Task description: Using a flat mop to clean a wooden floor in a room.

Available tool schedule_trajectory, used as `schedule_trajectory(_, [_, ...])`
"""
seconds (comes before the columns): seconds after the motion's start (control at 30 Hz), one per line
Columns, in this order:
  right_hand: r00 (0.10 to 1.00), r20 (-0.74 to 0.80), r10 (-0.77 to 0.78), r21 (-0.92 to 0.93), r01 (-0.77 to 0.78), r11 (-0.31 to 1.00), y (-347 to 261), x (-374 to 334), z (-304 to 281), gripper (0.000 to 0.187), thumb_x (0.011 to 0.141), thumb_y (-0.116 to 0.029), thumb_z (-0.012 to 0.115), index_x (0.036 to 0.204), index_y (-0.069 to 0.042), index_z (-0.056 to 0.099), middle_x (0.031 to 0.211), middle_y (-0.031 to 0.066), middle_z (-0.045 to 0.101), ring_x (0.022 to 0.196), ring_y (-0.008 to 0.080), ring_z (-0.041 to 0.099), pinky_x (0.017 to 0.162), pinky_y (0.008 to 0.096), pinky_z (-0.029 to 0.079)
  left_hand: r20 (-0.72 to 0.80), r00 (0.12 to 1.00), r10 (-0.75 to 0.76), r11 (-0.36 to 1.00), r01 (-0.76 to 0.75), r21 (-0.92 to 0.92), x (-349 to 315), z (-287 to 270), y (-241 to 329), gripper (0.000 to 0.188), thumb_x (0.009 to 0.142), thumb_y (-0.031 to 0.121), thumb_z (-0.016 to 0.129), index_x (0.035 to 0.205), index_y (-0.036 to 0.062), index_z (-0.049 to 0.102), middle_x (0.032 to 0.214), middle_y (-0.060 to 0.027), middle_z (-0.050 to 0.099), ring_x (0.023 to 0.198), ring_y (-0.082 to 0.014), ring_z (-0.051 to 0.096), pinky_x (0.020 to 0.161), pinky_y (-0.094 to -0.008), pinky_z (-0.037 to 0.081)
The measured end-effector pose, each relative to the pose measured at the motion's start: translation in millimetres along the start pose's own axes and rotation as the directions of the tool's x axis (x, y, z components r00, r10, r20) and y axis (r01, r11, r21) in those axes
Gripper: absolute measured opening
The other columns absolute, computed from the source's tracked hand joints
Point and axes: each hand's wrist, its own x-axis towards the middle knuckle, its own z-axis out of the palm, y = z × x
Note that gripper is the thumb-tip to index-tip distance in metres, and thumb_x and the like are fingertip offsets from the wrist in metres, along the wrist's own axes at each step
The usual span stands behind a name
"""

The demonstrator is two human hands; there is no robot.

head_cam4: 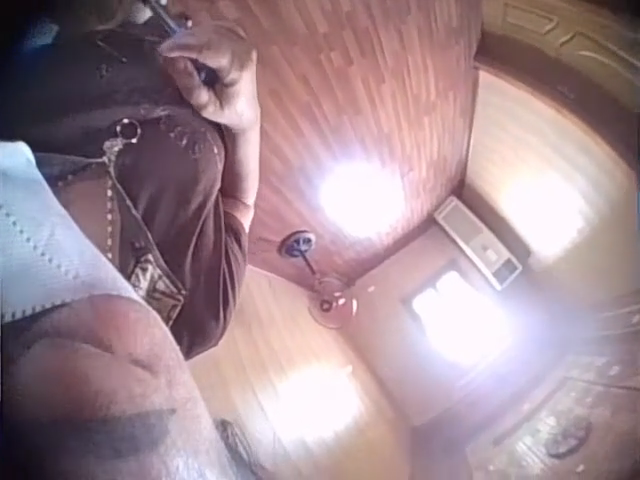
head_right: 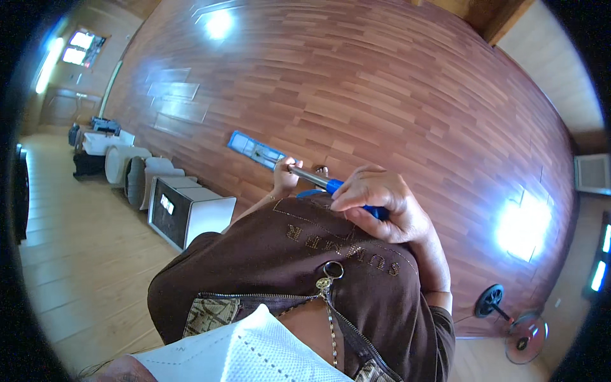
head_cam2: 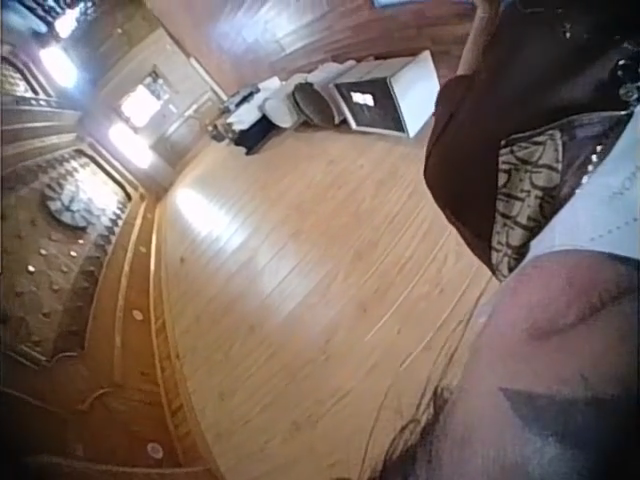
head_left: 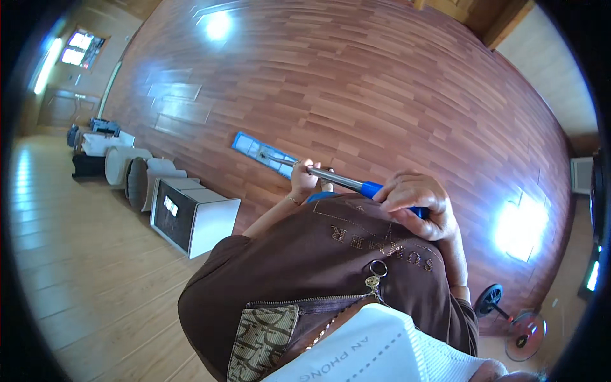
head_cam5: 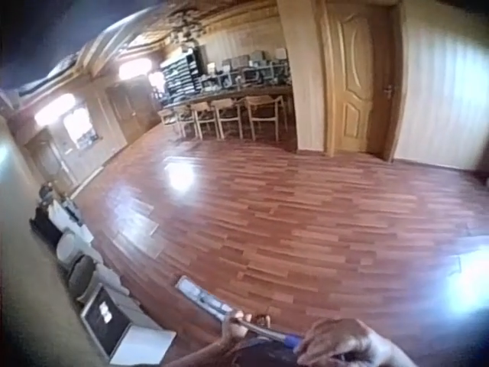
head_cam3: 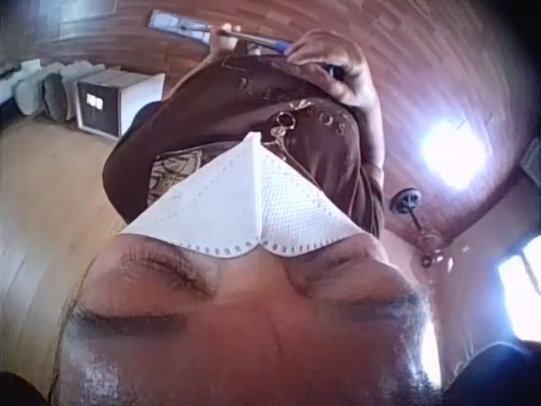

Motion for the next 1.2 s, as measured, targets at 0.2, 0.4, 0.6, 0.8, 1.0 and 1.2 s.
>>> schedule_trajectory(0.2, [0.986, -0.157, 0.051, -0.282, -0.094, 0.955, -137, 6, 107, 0.016, 0.080, -0.013, 0.066, 0.094, -0.006, 0.068, 0.080, 0.0100, 0.068, 0.082, 0.0294, 0.069, 0.073, 0.0402, 0.051, 0.221, 0.936, 0.275, 0.960, -0.255, -0.115, -19, -94, 49, 0.031, 0.080, 0.019, 0.069, 0.065, 0.0052, 0.046, 0.065, -0.0157, 0.054, 0.069, -0.0395, 0.054, 0.064, -0.0476, 0.039])
schedule_trajectory(0.4, [0.922, -0.386, -0.021, -0.644, -0.253, 0.722, -258, 15, 240, 0.015, 0.080, -0.019, 0.065, 0.090, -0.009, 0.067, 0.077, 0.0070, 0.069, 0.075, 0.0257, 0.070, 0.064, 0.0359, 0.051, 0.495, 0.690, 0.528, 0.846, -0.476, -0.239, -40, -178, 96, 0.030, 0.079, 0.021, 0.068, 0.063, 0.0068, 0.047, 0.065, -0.0136, 0.055, 0.068, -0.0351, 0.056, 0.062, -0.0441, 0.044])
schedule_trajectory(0.6, [0.834, -0.493, -0.249, -0.802, -0.325, 0.501, -312, 56, 342, 0.012, 0.081, -0.015, 0.058, 0.080, -0.003, 0.061, 0.062, 0.0083, 0.064, 0.058, 0.0232, 0.066, 0.056, 0.0361, 0.051, 0.604, 0.400, 0.689, 0.708, -0.553, -0.440, -64, -243, 127, 0.021, 0.074, 0.022, 0.066, 0.065, 0.0089, 0.052, 0.068, -0.0127, 0.056, 0.074, -0.0346, 0.060, 0.066, -0.0446, 0.048])
schedule_trajectory(0.8, [0.754, -0.413, -0.511, -0.856, -0.130, 0.500, -278, 79, 369, 0.032, 0.094, -0.039, 0.055, 0.077, -0.012, 0.058, 0.058, -0.0018, 0.061, 0.053, 0.0135, 0.061, 0.051, 0.0271, 0.041, 0.739, 0.069, 0.670, 0.632, -0.576, -0.519, -45, -253, 105, 0.013, 0.070, 0.025, 0.064, 0.069, 0.0129, 0.060, 0.067, -0.0118, 0.063, 0.072, -0.0326, 0.066, 0.063, -0.0473, 0.053])
schedule_trajectory(1.0, [0.869, -0.242, -0.430, -0.832, 0.042, 0.553, -208, 34, 324, 0.023, 0.089, -0.035, 0.041, 0.087, -0.015, 0.051, 0.063, 0.0013, 0.054, 0.054, 0.0164, 0.051, 0.053, 0.0351, 0.030, 0.739, 0.134, 0.661, 0.676, -0.535, -0.507, -47, -201, 47, 0.017, 0.070, 0.028, 0.065, 0.068, 0.0114, 0.060, 0.070, -0.0130, 0.064, 0.071, -0.0338, 0.066, 0.062, -0.0472, 0.052])
schedule_trajectory(1.2, [0.836, -0.139, -0.531, -0.637, 0.335, 0.694, -46, -3, 233, 0.038, 0.094, -0.051, 0.047, 0.075, -0.018, 0.046, 0.064, -0.0038, 0.054, 0.054, 0.0114, 0.051, 0.052, 0.0318, 0.031, 0.702, 0.490, 0.516, 0.841, -0.444, -0.308, -41, -126, -53, 0.015, 0.070, 0.023, 0.065, 0.072, 0.0080, 0.063, 0.074, -0.0154, 0.065, 0.071, -0.0365, 0.065, 0.064, -0.0473, 0.053])
